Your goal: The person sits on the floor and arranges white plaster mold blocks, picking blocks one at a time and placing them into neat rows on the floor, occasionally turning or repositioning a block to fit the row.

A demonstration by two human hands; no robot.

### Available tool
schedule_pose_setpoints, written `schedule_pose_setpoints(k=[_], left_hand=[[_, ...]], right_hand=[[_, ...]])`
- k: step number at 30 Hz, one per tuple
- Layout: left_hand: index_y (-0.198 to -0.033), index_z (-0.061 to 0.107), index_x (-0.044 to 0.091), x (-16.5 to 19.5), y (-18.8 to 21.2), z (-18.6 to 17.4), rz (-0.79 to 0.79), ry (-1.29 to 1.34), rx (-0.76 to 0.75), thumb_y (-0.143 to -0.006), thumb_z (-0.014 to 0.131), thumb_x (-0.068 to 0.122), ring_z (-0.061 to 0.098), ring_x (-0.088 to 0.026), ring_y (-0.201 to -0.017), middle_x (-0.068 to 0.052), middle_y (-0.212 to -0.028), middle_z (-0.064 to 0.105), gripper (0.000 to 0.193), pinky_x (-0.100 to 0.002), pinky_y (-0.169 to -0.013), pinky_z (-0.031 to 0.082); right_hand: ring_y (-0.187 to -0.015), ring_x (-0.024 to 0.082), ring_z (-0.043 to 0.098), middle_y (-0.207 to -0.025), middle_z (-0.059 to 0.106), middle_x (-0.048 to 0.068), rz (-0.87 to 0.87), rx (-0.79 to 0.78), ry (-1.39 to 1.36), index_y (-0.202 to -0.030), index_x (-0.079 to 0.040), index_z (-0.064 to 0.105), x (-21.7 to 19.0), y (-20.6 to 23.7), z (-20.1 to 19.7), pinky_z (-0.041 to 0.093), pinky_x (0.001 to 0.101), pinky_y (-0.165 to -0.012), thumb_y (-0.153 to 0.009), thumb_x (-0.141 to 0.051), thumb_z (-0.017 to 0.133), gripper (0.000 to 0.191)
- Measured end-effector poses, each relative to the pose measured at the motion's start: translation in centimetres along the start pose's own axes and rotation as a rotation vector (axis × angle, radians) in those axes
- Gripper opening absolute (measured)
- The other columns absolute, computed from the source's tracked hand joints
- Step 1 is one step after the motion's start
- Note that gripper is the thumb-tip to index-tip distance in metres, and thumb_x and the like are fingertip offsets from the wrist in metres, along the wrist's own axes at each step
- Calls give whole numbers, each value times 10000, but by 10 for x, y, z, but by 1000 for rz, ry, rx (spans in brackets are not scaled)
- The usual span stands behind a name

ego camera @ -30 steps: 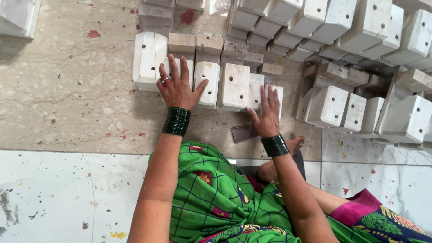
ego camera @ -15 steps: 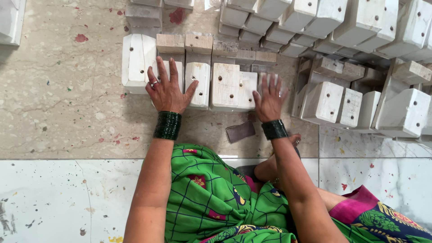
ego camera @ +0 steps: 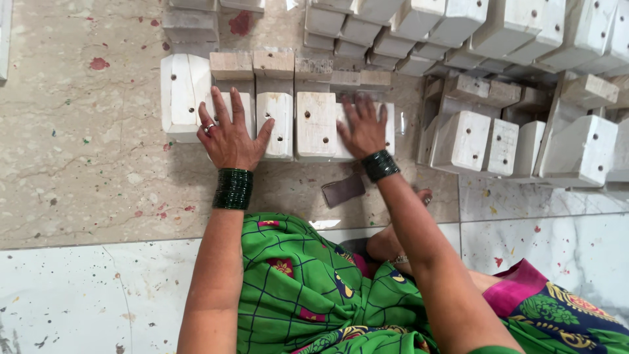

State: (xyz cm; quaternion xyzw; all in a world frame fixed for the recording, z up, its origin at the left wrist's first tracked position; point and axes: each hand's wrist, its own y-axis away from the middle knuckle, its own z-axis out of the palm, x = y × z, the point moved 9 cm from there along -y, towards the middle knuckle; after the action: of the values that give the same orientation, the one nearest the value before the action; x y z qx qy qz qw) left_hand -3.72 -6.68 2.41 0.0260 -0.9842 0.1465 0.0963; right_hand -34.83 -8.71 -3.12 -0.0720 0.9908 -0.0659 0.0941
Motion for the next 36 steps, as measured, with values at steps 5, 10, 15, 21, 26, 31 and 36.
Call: schedule_pose_setpoints(k=[5,10,15,21,26,31,36], left_hand=[[-1663,358,198,2,3,-2,6,-16,4,-988,535,803,314,-496,-1451,-145,-1715,219,924,-626,-1098,324],[-1673,373,190,3,2,-7,15,-1,18,-1007,535,796,325,-496,-1454,-161,-1716,249,915,-629,-1100,326],[-1692,376,188,1,2,-2,34,-2,11,-1048,496,823,320,-502,-1467,-163,-1728,247,912,-626,-1101,326],[-1697,371,184,-3,0,5,36,35,-22,-1050,484,838,290,-511,-1470,-169,-1728,219,926,-638,-1106,313],[-1698,363,179,-5,-2,15,30,58,-53,-1042,504,819,271,-525,-1470,-165,-1735,188,927,-648,-1100,307],[-1700,358,188,-7,0,21,25,35,-42,-1054,543,808,271,-514,-1484,-143,-1741,176,915,-652,-1117,302],[-1685,351,191,-7,-3,25,33,27,-26,-1039,541,804,266,-528,-1460,-139,-1722,163,911,-644,-1103,311]], right_hand=[[-1466,382,322,-1529,480,129,194,-23,-33,-1468,-251,534,27,-4,-7,210,708,-1121,-964,-583,573,605],[-1420,351,381,-1464,539,110,197,78,-12,-1471,-228,553,18,11,-14,269,685,-1105,-972,-560,577,600],[-1470,366,319,-1530,474,131,237,14,-23,-1499,-220,502,21,14,-8,221,689,-1137,-981,-576,562,632],[-1554,377,178,-1664,284,161,140,2,-5,-1608,-142,344,18,28,-4,127,682,-1185,-1004,-591,517,772],[-1583,359,176,-1708,216,158,36,-51,-82,-1624,-124,351,36,80,2,108,613,-1252,-1040,-533,547,739],[-1644,366,217,-1743,311,101,104,246,-8,-1659,-96,357,146,103,-81,151,565,-1337,-1080,-335,653,692],[-1578,453,216,-1699,233,258,464,219,108,-1682,-137,284,228,110,-111,181,607,-1275,-1072,-493,687,814]])
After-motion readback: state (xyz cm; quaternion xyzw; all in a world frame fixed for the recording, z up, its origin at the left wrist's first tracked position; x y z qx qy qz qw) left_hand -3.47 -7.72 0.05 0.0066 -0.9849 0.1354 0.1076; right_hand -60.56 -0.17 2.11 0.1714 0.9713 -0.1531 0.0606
